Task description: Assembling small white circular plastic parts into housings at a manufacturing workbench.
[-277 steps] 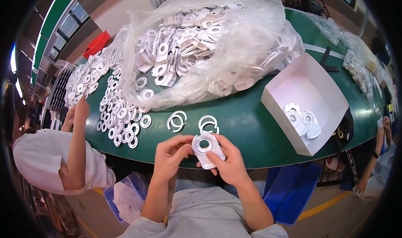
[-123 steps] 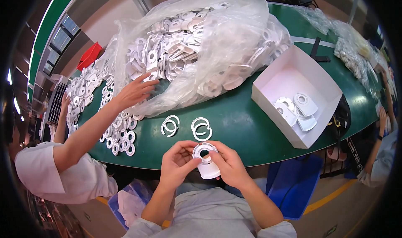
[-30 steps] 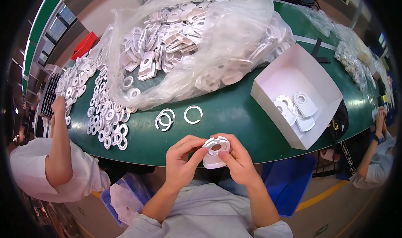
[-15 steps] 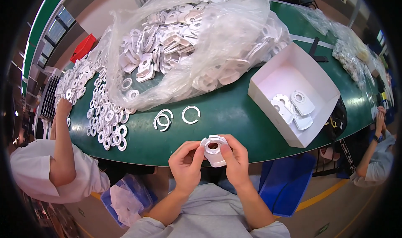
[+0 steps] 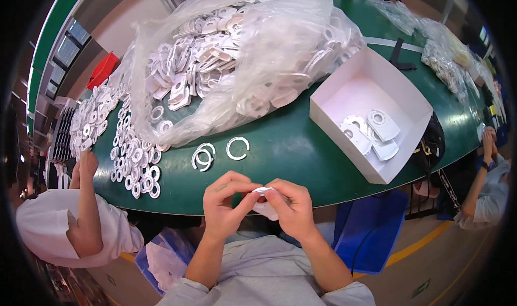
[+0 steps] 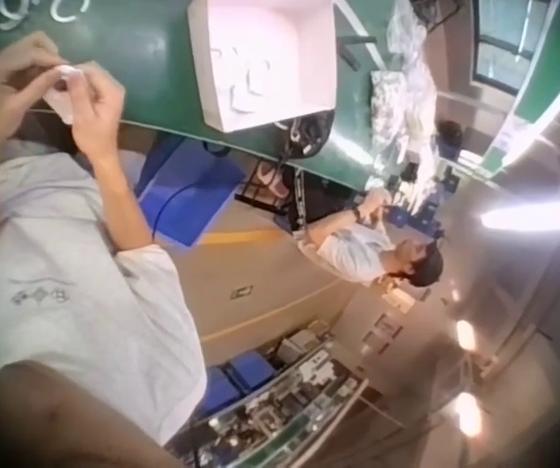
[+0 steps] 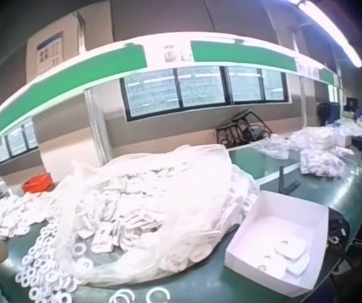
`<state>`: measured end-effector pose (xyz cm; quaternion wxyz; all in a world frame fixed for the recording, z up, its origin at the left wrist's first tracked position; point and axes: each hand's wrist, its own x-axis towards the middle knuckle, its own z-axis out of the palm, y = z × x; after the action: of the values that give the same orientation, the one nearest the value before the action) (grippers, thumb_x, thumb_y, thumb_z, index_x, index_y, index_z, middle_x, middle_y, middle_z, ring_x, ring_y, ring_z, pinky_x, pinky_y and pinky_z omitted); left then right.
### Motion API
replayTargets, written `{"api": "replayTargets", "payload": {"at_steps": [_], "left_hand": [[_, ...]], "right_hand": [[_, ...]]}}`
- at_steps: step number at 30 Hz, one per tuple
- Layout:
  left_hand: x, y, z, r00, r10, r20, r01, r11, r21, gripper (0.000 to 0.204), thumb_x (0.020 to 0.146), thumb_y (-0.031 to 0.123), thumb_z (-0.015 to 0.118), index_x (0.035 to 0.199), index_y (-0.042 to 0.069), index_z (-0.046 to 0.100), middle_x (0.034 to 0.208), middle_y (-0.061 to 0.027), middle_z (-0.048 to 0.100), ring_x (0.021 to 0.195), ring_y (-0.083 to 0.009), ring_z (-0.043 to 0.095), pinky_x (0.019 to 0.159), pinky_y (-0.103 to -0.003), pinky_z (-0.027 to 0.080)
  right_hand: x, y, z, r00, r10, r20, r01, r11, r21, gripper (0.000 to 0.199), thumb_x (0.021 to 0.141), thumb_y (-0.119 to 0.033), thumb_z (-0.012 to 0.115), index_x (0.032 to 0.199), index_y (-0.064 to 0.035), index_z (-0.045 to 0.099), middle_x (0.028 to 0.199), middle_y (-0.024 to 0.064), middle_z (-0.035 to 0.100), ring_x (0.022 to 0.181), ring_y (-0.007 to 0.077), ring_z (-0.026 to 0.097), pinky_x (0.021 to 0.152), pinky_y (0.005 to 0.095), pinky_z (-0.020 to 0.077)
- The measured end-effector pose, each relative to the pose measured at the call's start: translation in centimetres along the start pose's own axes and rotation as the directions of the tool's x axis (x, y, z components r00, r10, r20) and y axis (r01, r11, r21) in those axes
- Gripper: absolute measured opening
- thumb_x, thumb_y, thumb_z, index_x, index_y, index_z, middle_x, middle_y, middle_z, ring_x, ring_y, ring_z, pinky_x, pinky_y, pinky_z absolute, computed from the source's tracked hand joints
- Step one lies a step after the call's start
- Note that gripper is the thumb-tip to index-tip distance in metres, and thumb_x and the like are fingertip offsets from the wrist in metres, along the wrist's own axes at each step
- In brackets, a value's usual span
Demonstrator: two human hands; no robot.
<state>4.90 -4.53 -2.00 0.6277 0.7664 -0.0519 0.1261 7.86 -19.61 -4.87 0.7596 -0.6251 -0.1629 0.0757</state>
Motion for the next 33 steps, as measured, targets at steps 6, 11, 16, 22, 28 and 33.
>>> {"api": "replayTargets", "payload": {"at_steps": [6, 11, 16, 22, 28, 33], "left_hand": [[-0.8, -0.6, 1.2, 0.994, -0.039, -0.103, 0.037, 0.999, -0.025, 0.016, 0.075, -0.008, 0.066, 0.091, -0.005, 0.066, 0.091, -0.0084, 0.060, 0.081, -0.0139, 0.059, 0.070, -0.024, 0.048], [-0.8, 0.1, 1.5, 0.982, -0.173, -0.071, 0.172, 0.985, -0.013, 0.050, 0.075, -0.004, 0.071, 0.122, 0.000, 0.054, 0.105, -0.0101, 0.059, 0.092, -0.0156, 0.062, 0.078, -0.026, 0.053], [-0.7, -1.2, 0.2, 0.932, -0.361, -0.043, 0.301, 0.831, -0.468, 0.048, 0.082, -0.011, 0.062, 0.127, -0.006, 0.049, 0.112, -0.0128, 0.060, 0.102, -0.0174, 0.061, 0.089, -0.028, 0.050], [-1.2, -2.2, 1.3, 0.936, -0.340, -0.095, 0.234, 0.799, -0.554, 0.044, 0.081, -0.012, 0.060, 0.124, -0.007, 0.052, 0.109, -0.0113, 0.062, 0.100, -0.0166, 0.060, 0.089, -0.029, 0.049], [-2.4, -1.5, 1.6, 0.950, -0.287, -0.119, 0.183, 0.827, -0.532, 0.040, 0.084, -0.009, 0.061, 0.123, -0.006, 0.054, 0.110, -0.0107, 0.061, 0.098, -0.0148, 0.058, 0.084, -0.026, 0.049], [-3.0, 0.2, -4.0, 0.973, -0.057, -0.223, 0.078, 0.993, 0.088, 0.025, 0.080, -0.009, 0.062, 0.104, -0.001, 0.067, 0.099, -0.0103, 0.066, 0.087, -0.0171, 0.062, 0.073, -0.025, 0.050]], "right_hand": [[-0.1, -0.2, 0.1, 1.000, 0.019, -0.007, -0.019, 0.999, -0.045, 0.021, 0.093, -0.013, 0.055, 0.080, 0.0030, 0.061, 0.068, 0.0032, 0.058, 0.061, 0.0083, 0.049, 0.055, 0.0245, 0.0387], [0.7, 0.4, 0.5, 0.978, 0.203, -0.045, -0.199, 0.976, 0.088, 0.026, 0.100, -0.016, 0.043, 0.090, 0.0015, 0.061, 0.083, 0.0000, 0.060, 0.077, 0.0055, 0.051, 0.068, 0.0210, 0.0406], [0.6, -0.3, -0.3, 0.962, 0.239, 0.135, -0.266, 0.935, 0.237, 0.034, 0.087, 0.000, 0.049, 0.120, 0.0057, 0.052, 0.111, 0.0075, 0.059, 0.103, 0.0126, 0.055, 0.091, 0.0253, 0.0422], [0.5, 0.1, 0.0, 0.976, 0.213, 0.054, -0.219, 0.953, 0.211, 0.038, 0.083, 0.006, 0.050, 0.121, 0.0054, 0.051, 0.113, 0.0076, 0.059, 0.103, 0.0125, 0.055, 0.092, 0.0263, 0.0424], [-0.3, -1.4, 0.6, 0.987, 0.154, -0.044, -0.147, 0.982, 0.121, 0.048, 0.085, 0.009, 0.048, 0.132, 0.0038, 0.046, 0.116, 0.0083, 0.058, 0.105, 0.0129, 0.055, 0.093, 0.0255, 0.0417], [-1.6, -7.1, -8.5, 0.808, -0.479, -0.343, 0.284, 0.826, -0.487, 0.052, 0.086, -0.002, 0.055, 0.136, 0.0057, 0.042, 0.129, 0.0173, 0.055, 0.114, 0.0232, 0.055, 0.099, 0.0326, 0.0417]]}}
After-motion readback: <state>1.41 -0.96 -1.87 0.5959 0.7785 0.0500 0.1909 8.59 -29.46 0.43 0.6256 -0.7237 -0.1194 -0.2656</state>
